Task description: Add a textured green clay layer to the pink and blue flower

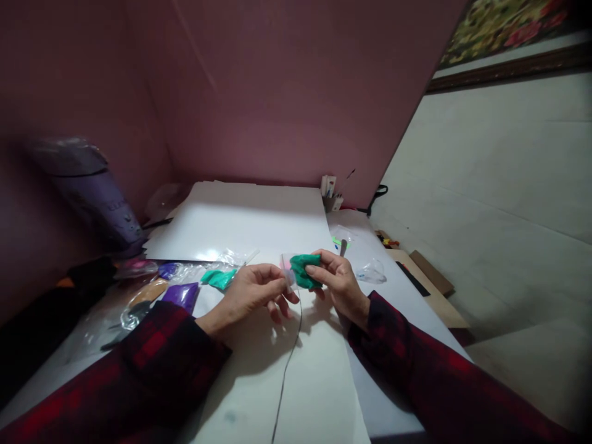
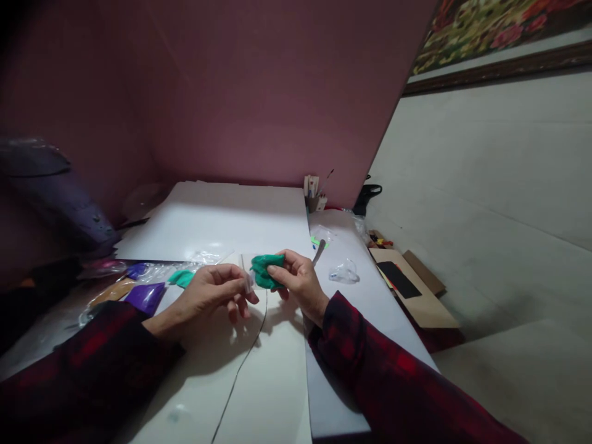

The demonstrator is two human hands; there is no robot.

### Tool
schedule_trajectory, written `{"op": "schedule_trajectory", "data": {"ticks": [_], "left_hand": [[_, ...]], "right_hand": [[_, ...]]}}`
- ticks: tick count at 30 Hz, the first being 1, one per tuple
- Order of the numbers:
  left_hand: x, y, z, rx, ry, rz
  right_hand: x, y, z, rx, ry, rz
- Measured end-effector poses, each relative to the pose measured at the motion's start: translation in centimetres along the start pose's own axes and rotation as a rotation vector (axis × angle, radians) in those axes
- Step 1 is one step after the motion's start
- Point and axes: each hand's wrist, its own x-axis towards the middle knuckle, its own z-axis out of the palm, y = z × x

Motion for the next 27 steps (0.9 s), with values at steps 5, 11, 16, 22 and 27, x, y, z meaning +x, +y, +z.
{"op": "schedule_trajectory", "data": {"ticks": [5,11,16,22,27], "left_hand": [[-0.09,-0.02,-0.08,-0.023,0.024,0.043],[-0.13,-0.05,0.18,0.006,0.013,0.021],[-0.11,-0.06,0.07,-0.012,0.043,0.035],[0.06,-0.06,-0.16,-0.058,0.094,0.075],[0.26,-0.18,-0.28,-0.057,0.118,0.076]], "right_hand": [[-0.01,-0.20,0.09,0.011,0.047,0.018],[0.00,0.16,-0.17,0.011,0.027,0.010],[-0.08,0.06,-0.14,-0.010,0.010,0.002],[-0.27,-0.31,0.14,-0.065,0.019,0.001],[-0.37,-0.32,0.24,-0.065,0.013,-0.004]]}}
